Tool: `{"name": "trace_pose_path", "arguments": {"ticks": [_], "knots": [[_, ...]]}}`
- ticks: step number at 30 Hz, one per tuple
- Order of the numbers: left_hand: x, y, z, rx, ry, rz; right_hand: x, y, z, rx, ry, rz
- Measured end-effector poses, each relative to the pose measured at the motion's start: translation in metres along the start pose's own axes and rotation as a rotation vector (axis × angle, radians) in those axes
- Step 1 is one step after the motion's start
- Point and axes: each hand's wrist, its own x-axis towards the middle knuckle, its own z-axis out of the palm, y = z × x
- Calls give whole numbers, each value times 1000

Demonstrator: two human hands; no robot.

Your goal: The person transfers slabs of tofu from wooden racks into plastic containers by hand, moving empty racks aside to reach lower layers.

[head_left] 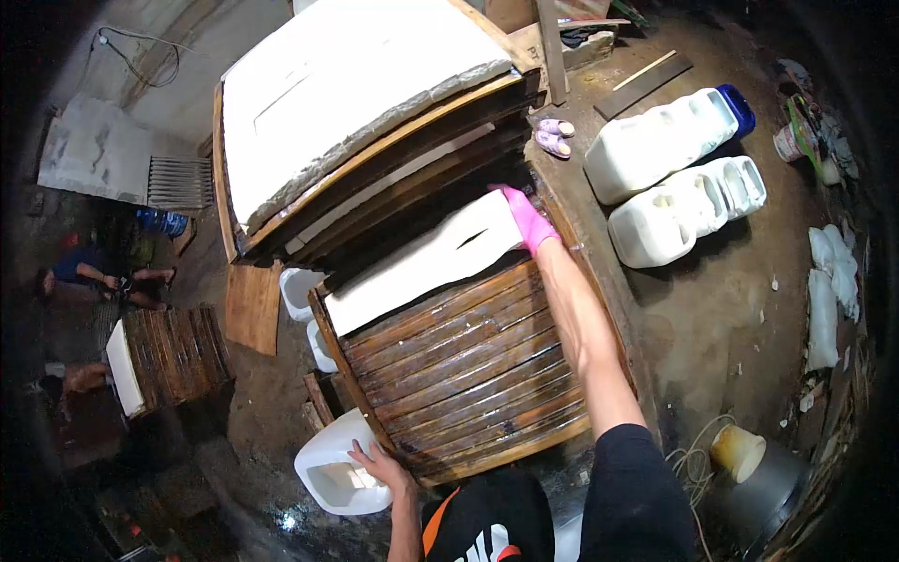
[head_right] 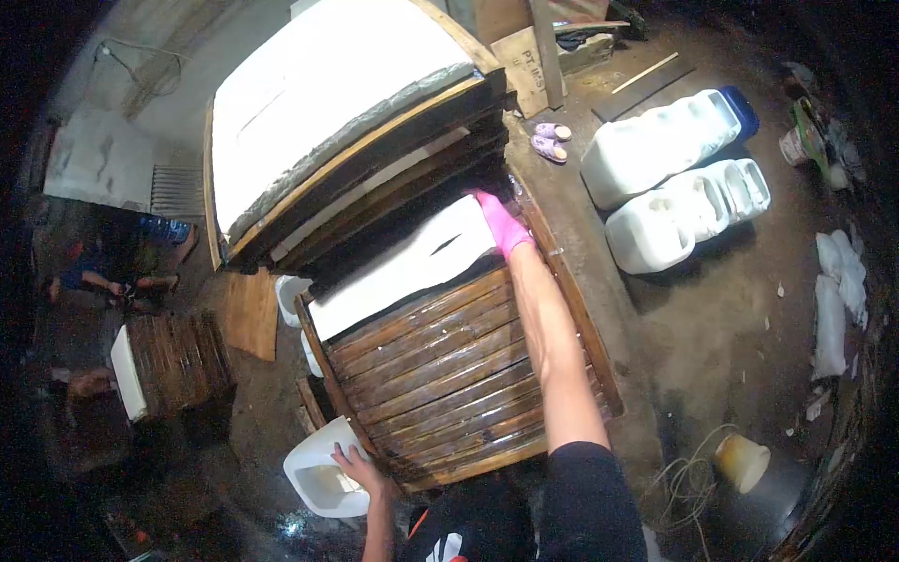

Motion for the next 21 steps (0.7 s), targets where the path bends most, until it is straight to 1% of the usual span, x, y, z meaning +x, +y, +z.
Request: {"name": "trace_pose_path", "arguments": {"ticks": [1, 2, 3, 4, 5, 6, 7, 8, 10, 11, 12, 14, 15, 16, 17, 18, 20, 21], "knots": [[-2, 1, -2, 7, -10, 40, 5, 9, 18, 440, 53, 151], [-1, 3, 1, -29, -42, 5, 8, 21, 22, 866, 116, 299], [1, 7, 4, -64, -74, -30, 19, 49, 20, 975, -10, 365], [1, 9, 4, -99, -106, -65, 18, 62, 23, 1039, -49, 410], [-1, 11, 2, -62, -103, -17, 10, 54, 33, 1103, -89, 455], [-5, 12, 0, -57, -104, 5, -3, 46, 39, 1132, -83, 494], [-5, 18, 2, -59, -105, 34, -20, 21, 48, 1160, -75, 532], [-4, 24, 6, -61, -105, 63, -45, -28, 56, 1187, -68, 543], [-7, 28, 15, 59, -137, 228, -49, 9, 63, 1247, -84, 453], [-7, 32, 24, 119, -152, 311, -39, 62, 60, 1387, -204, 351], [-6, 54, 45, 113, -214, 470, -49, 50, 61, 1384, -145, 350], [9, 107, 109, 128, -322, 820, -80, 9, 68, 1374, -27, 346], [16, 135, 134, 162, -422, 989, -80, 50, 66, 1412, 65, 266], [25, 153, 157, 297, -587, 1015, -98, 41, 77, 1380, 74, 232], [22, 151, 184, 368, -586, 1157, -114, 64, 73, 1370, 78, 199], [14, 158, 195, 408, -596, 1218, -130, 86, 68, 1360, 80, 166], [-7, 145, 197, 341, -637, 1193, -171, 55, 91, 1284, 407, 194], [-18, 136, 191, 320, -675, 1219, -192, 64, 95, 1311, 379, 133]]}}
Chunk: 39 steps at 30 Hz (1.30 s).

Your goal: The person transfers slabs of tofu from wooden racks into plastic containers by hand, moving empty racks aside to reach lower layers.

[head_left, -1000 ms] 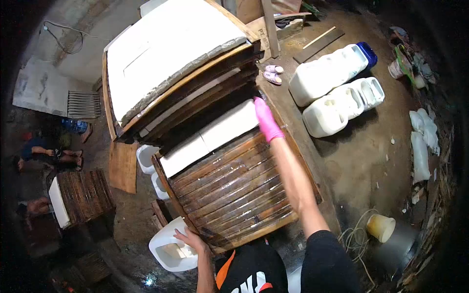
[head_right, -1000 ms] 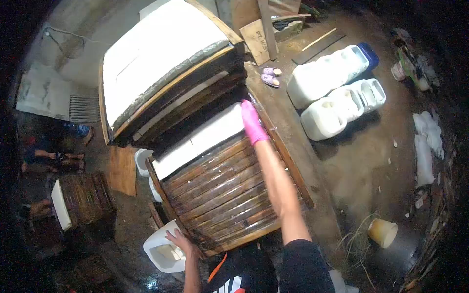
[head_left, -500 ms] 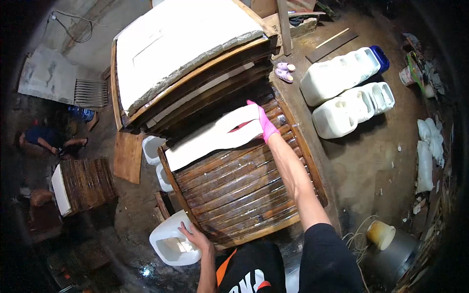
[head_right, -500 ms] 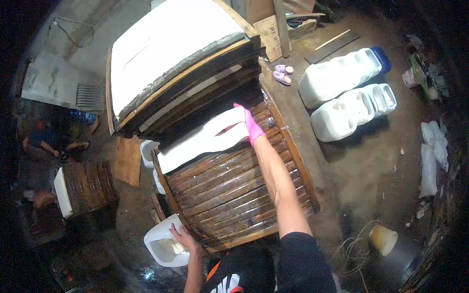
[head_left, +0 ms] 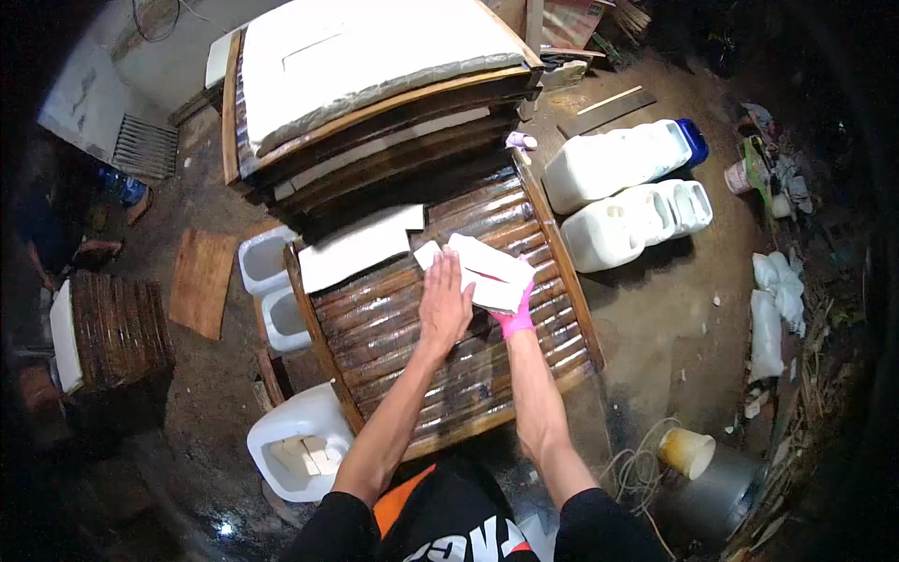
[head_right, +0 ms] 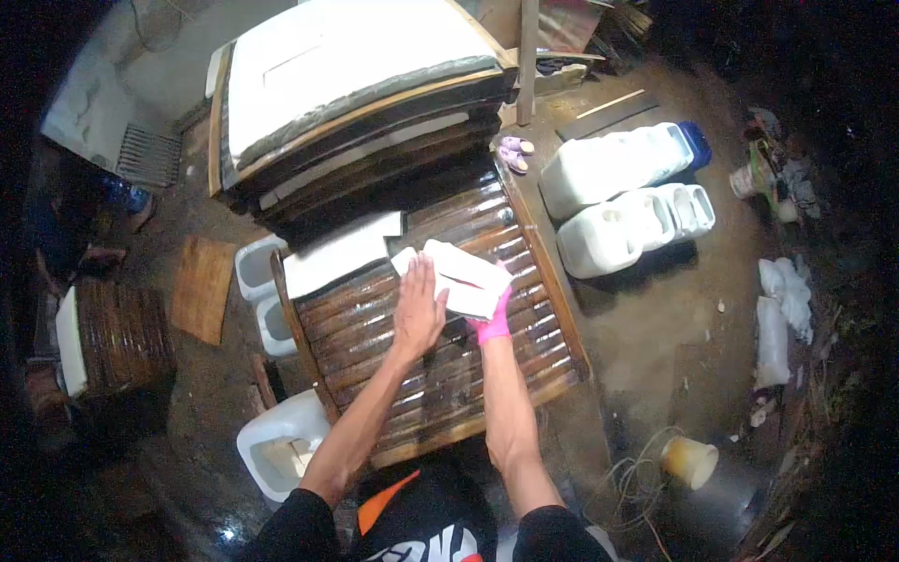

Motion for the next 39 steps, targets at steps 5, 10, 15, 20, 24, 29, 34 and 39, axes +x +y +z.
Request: {"name": "trace_pose_path", "arguments": {"ticks": [5, 10, 15, 20, 24, 29, 34, 39], "knots": [[-95, 36, -50, 6, -113, 92, -109, 36, 0, 75, 84, -59], [-208, 48, -153, -159, 3, -202, -233, 106, 36, -96, 141, 75], [-320, 9, -169, -197, -53, -589, -301, 171, 57, -295, 190, 247], [-409, -84, -166, -47, -187, -753, -354, 229, 74, -610, 128, 506], [-428, -172, -153, -50, -267, -675, -339, 319, 76, -1056, -198, 711], [-424, -234, -145, -181, -346, -718, -236, 467, 11, -1506, -195, 725], [-422, -203, -116, -38, 147, -1038, -218, 479, -20, -1613, 8, 719], [-411, -193, -125, -1165, 987, -1493, -215, 477, -30, -1633, 120, 689]]}}
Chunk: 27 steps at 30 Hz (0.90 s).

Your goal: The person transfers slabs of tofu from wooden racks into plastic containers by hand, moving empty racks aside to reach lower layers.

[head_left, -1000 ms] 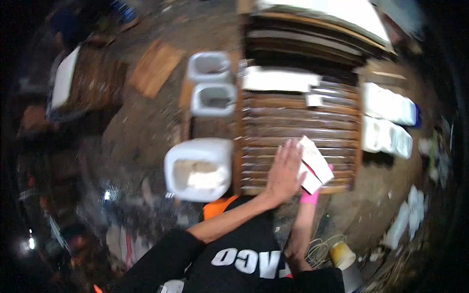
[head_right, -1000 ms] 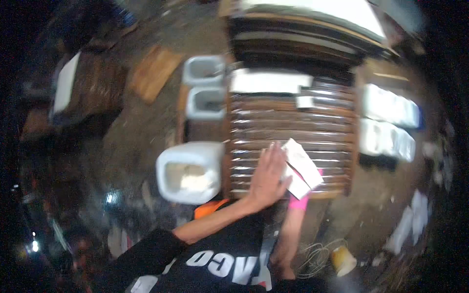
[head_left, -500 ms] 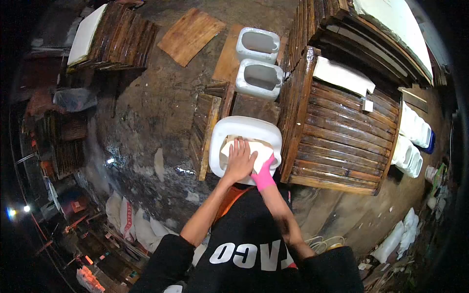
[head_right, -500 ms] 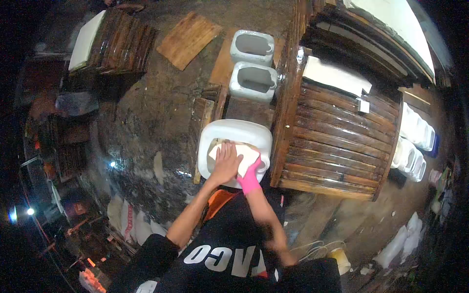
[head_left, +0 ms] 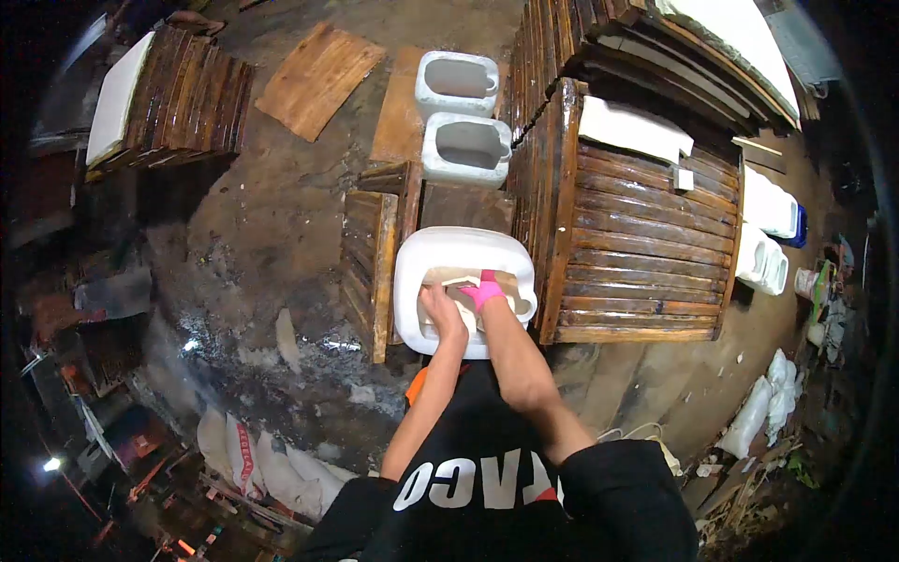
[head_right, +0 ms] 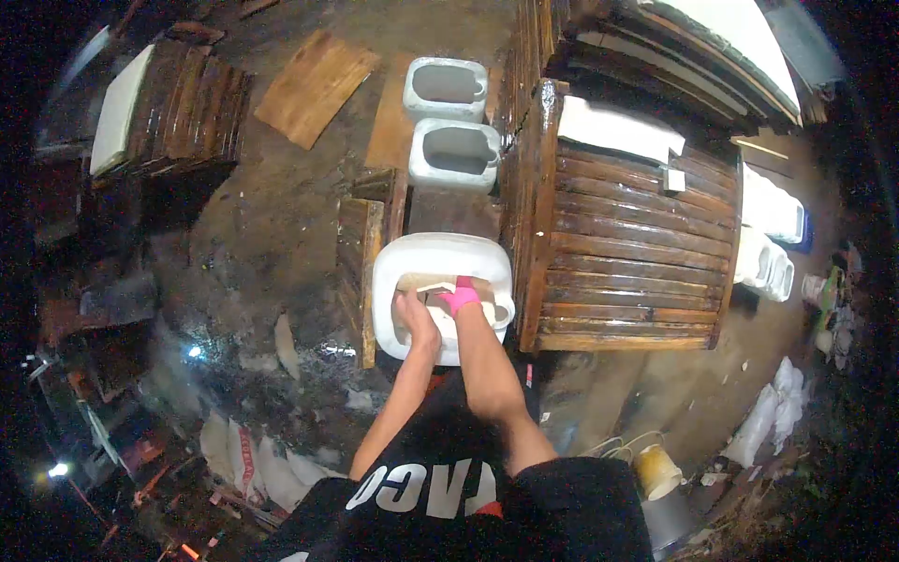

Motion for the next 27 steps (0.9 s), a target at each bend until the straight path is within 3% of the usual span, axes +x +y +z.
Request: {"name": "trace_pose_path", "arguments": {"ticks": [1, 5, 8, 11, 14, 18, 19, 22, 23, 27], "knots": [[11, 1, -3, -25, -82, -16, 1, -2, 2, 1, 13, -1], [14, -18, 4, -292, -44, 37, 8, -10, 4, -2, 77, -5], [32, -37, 2, -427, -51, -125, 4, -10, -5, 33, 137, -4], [35, -44, 5, -472, -108, -75, -3, -10, -20, 97, 192, 1], [30, -36, 0, -441, -49, -154, -5, -11, -11, 126, 286, -7], [19, -39, -1, -533, 25, -104, 0, -22, 8, 135, 396, -23], [11, -36, -1, -511, 85, -180, 0, -23, 12, 139, 417, -23], [34, -72, -20, -493, -239, -646, -7, -20, 13, 197, 480, -8], [18, -39, -12, -413, -335, -701, -11, -19, 13, 232, 505, -3], [52, -80, -1, -516, -403, -682, -26, -18, 12, 189, 510, -46]]}}
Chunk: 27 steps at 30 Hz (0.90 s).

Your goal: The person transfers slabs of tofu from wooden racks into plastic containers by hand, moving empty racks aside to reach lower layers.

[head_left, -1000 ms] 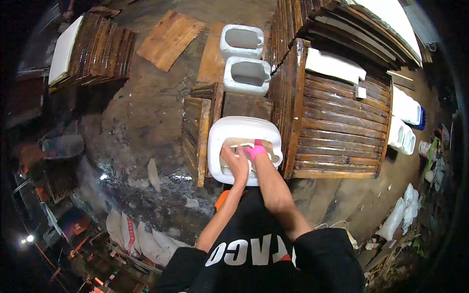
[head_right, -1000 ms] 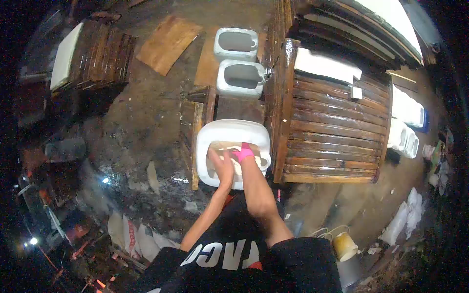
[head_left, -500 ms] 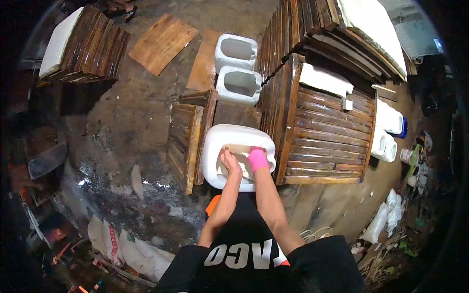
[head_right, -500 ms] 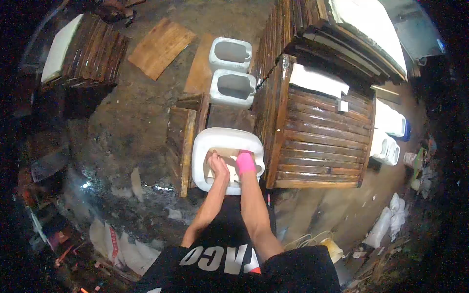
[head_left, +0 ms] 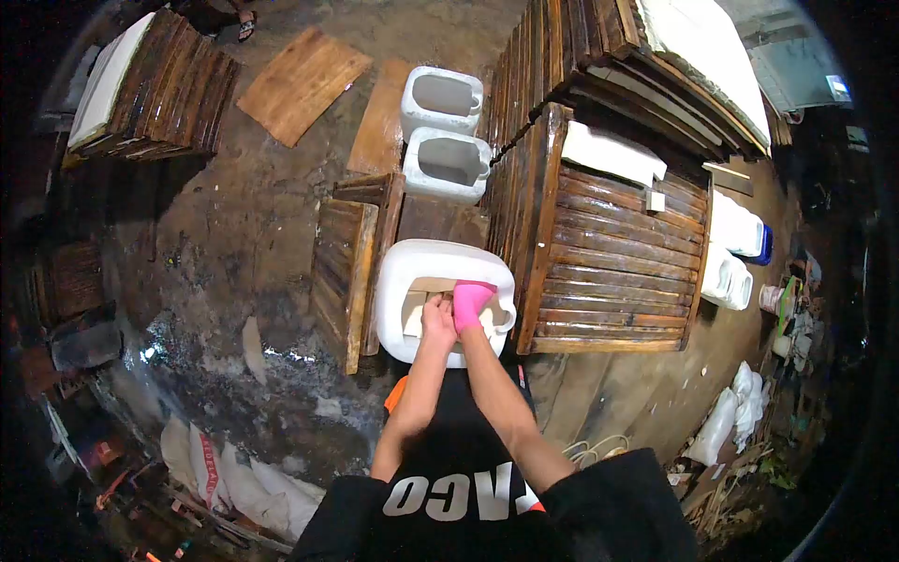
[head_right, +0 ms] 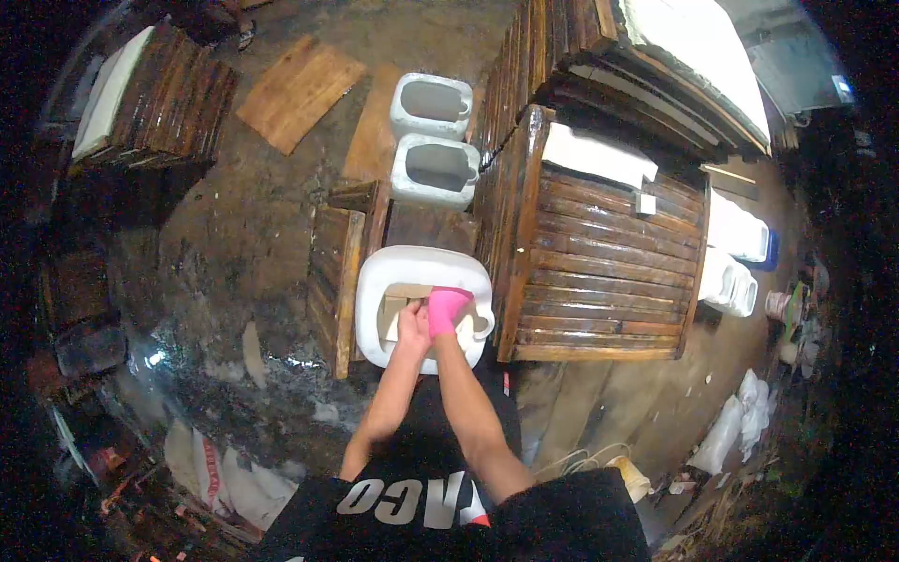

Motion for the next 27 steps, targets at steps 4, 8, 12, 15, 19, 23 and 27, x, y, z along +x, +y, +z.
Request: {"name": "trace_pose_path", "arguments": {"ticks": [4, 8, 12, 15, 19, 23, 27], "knots": [[6, 10, -8, 29, 9, -64, -4, 2, 15, -607, -256, -417], [10, 24, -4, -107, -24, -63, 2, 8, -6, -975, -380, -677], [35, 9, -36, -143, -171, -25, -5, -29, -145, -55, -551, -267], [-8, -21, 13, 90, 137, 337, 116, -81, -278, 5, 351, -658], [-83, -62, 120, 371, 413, 709, 217, -163, -335, -336, 577, -543], [-94, -100, 159, 481, 395, 914, 285, -198, -344, -384, 488, -1062], [-97, -133, 192, 723, 438, 1079, 301, -214, -361, -146, 402, -793]]}}
